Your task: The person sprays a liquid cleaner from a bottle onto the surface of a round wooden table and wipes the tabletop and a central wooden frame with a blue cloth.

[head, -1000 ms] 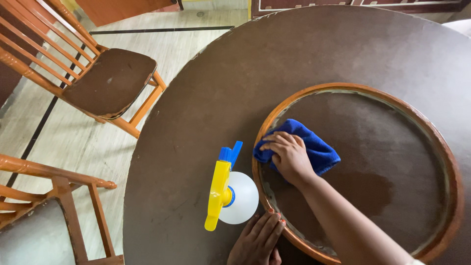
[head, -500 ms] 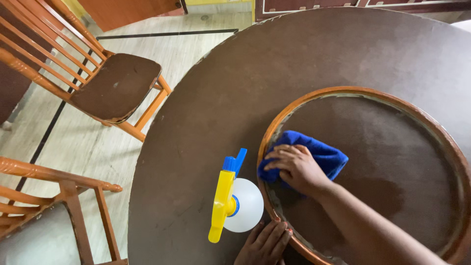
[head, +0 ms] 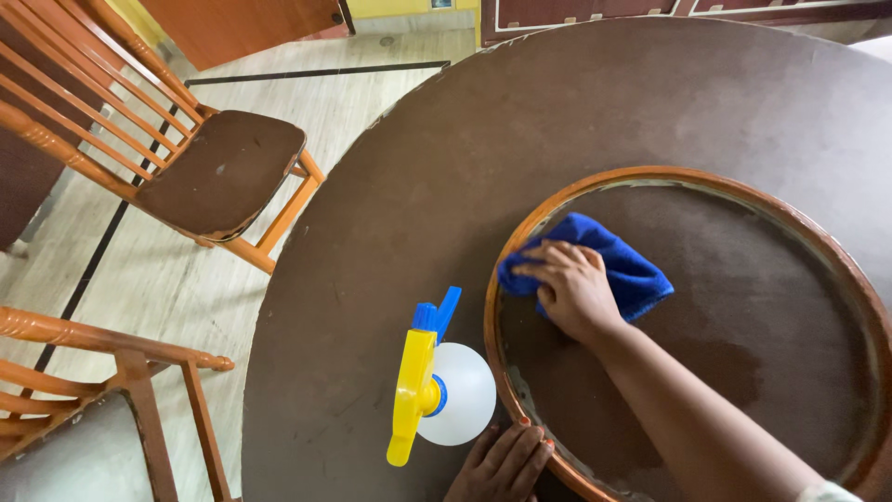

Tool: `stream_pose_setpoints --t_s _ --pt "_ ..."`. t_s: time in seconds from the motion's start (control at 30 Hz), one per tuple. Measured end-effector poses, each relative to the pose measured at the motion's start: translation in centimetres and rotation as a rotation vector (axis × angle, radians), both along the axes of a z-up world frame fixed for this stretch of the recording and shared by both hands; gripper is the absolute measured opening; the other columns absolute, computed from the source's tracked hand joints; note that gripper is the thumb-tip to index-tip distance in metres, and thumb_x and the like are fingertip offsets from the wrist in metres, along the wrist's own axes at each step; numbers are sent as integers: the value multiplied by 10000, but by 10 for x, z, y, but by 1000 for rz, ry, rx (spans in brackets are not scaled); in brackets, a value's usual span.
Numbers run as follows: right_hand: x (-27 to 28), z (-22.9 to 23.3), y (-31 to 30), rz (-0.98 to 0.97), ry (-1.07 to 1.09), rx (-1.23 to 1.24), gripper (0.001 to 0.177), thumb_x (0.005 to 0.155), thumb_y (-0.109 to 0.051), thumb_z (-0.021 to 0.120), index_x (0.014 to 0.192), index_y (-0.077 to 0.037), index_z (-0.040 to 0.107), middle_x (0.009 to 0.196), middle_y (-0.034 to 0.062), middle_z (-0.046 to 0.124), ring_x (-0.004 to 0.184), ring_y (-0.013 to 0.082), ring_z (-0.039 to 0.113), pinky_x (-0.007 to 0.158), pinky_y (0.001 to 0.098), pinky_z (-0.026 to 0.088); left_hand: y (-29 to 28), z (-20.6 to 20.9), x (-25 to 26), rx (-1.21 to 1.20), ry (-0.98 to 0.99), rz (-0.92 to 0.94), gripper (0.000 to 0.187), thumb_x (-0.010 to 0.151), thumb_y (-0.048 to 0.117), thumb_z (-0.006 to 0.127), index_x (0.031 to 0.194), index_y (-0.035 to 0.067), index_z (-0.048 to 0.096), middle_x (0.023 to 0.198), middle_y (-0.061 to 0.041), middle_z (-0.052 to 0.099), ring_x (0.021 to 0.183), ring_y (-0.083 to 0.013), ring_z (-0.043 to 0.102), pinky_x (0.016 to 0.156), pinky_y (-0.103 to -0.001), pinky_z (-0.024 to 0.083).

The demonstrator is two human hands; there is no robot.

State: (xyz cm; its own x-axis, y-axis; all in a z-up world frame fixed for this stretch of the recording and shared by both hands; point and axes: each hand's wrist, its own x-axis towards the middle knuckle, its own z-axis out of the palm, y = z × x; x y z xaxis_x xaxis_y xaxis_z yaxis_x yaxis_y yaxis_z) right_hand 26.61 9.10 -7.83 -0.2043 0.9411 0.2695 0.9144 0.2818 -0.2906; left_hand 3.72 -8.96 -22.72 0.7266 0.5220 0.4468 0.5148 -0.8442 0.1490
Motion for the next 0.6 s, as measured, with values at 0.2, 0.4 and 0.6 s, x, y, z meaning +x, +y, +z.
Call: stream_pose_setpoints --t_s 0.2,0.4,0.6 --pt "2 9 -28 163 22 -72 470 740 -88 656 1160 -269 763 1371 -31 622 1341 227 484 1123 474 318 -2 -13 5 88 -99 58 361 1103 298 541 1426 142 587 1459 -61 628 1398 -227 590 1091 -498 498" --pt "14 10 -6 216 -74 -85 516 772 -103 639 1246 -292 717 1428 -24 580 1375 257 453 1121 510 295 -1 -6 3 0 -88 15 374 1077 280 541 1407 111 586 1445 -111 613 1374 -269 586 1055 -538 493" --pt "34 10 30 123 -151 -115 625 811 -138 629 1408 -319 587 1520 12 481 1422 271 392 1119 517 293 0 1 1 -107 -9 -9 405 1120 306 458 1450 93 559 1472 -127 587 1430 -291 551 1089 -559 459"
